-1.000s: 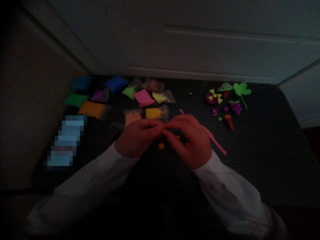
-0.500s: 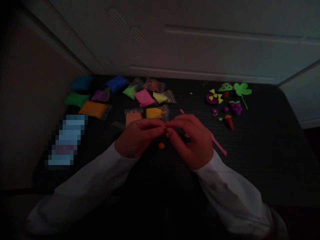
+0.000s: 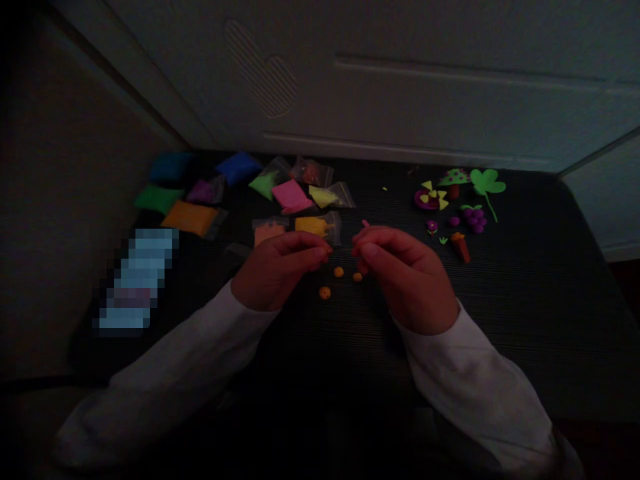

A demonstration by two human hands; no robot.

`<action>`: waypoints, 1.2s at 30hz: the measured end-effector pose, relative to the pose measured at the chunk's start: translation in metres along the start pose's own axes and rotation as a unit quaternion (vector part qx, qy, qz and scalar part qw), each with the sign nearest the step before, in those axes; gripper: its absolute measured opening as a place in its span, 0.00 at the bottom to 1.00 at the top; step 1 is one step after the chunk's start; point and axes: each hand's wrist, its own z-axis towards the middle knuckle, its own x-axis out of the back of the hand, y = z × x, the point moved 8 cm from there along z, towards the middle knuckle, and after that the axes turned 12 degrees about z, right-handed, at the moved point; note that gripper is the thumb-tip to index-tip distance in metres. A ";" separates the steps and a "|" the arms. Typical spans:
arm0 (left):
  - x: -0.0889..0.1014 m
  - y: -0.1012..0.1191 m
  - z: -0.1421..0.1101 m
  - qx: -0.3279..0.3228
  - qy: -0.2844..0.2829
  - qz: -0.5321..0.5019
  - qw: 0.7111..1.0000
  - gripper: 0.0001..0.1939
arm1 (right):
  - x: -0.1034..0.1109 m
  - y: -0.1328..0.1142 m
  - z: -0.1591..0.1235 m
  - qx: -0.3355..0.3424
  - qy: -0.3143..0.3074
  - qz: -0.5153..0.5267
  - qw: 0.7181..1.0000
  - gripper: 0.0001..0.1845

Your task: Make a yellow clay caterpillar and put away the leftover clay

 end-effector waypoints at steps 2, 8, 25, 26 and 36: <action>0.003 0.002 0.002 -0.011 0.009 0.010 1.000 0.07 | 0.004 0.009 0.002 -0.069 0.020 0.086 0.994 0.01; -0.003 0.009 0.000 -0.041 -0.016 0.077 0.996 0.06 | 0.003 0.016 0.001 -0.117 0.024 0.102 0.988 0.03; -0.058 0.032 -0.039 -0.334 -0.109 0.453 0.820 0.05 | 0.025 0.007 0.014 -0.070 0.073 0.103 0.990 0.10; -0.058 0.033 -0.039 -0.340 -0.106 0.453 0.817 0.06 | 0.025 0.008 0.014 -0.078 0.085 0.117 0.986 0.11; -0.034 0.041 -0.027 -0.300 -0.053 0.421 0.855 0.06 | 0.024 0.005 0.014 -0.073 0.052 0.100 0.991 0.09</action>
